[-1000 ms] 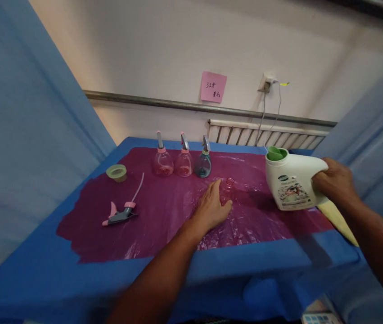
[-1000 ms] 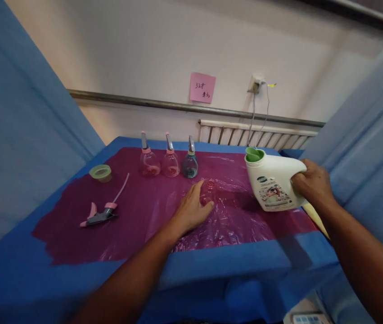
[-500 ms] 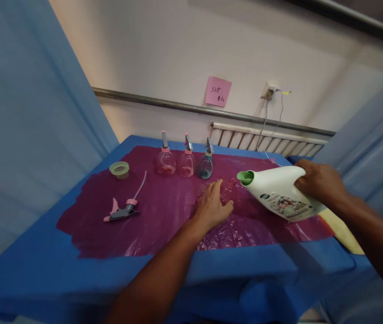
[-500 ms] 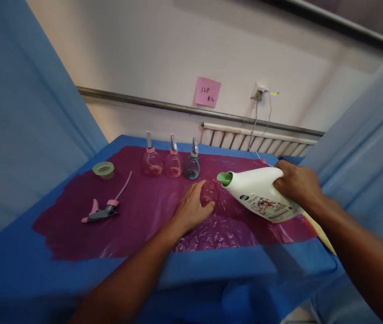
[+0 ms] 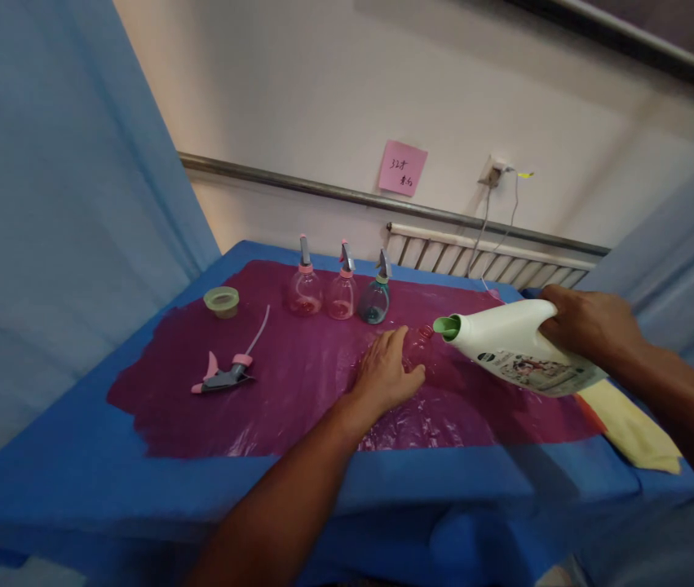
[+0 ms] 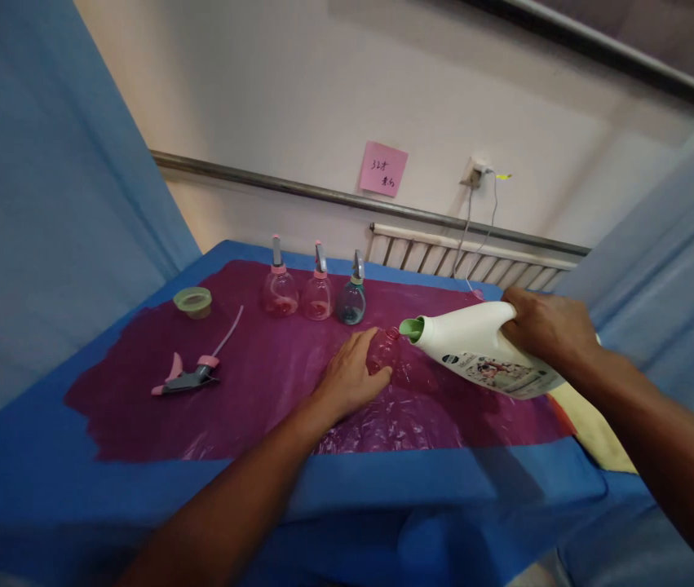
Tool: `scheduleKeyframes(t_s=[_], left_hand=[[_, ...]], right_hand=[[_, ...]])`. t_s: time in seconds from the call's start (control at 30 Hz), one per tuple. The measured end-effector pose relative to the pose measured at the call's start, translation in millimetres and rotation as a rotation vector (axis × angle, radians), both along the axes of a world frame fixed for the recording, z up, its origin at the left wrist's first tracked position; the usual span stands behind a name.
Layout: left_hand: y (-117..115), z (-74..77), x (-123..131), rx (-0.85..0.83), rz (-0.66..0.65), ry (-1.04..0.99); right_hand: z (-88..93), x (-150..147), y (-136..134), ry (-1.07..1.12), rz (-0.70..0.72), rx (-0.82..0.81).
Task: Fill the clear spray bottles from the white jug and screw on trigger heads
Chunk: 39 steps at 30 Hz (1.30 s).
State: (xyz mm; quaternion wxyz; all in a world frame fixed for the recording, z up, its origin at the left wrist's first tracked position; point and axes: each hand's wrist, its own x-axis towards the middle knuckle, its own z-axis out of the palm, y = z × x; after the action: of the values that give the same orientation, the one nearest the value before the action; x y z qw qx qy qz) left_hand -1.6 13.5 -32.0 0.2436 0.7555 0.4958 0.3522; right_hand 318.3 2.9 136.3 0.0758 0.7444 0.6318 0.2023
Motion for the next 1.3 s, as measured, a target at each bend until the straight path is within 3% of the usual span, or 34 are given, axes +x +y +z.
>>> scheduleKeyframes(t_s=[0.53,1.3], left_hand=[[0,-1.0,-1,0.099,0.016,0.017],[2,-5.0,1,0.145,0.025,0.05]], right_hand=[[15.1,-4,-3,-0.109,0.054,0.011],[19.4,5,-3,-0.251,0.117,-0.018]])
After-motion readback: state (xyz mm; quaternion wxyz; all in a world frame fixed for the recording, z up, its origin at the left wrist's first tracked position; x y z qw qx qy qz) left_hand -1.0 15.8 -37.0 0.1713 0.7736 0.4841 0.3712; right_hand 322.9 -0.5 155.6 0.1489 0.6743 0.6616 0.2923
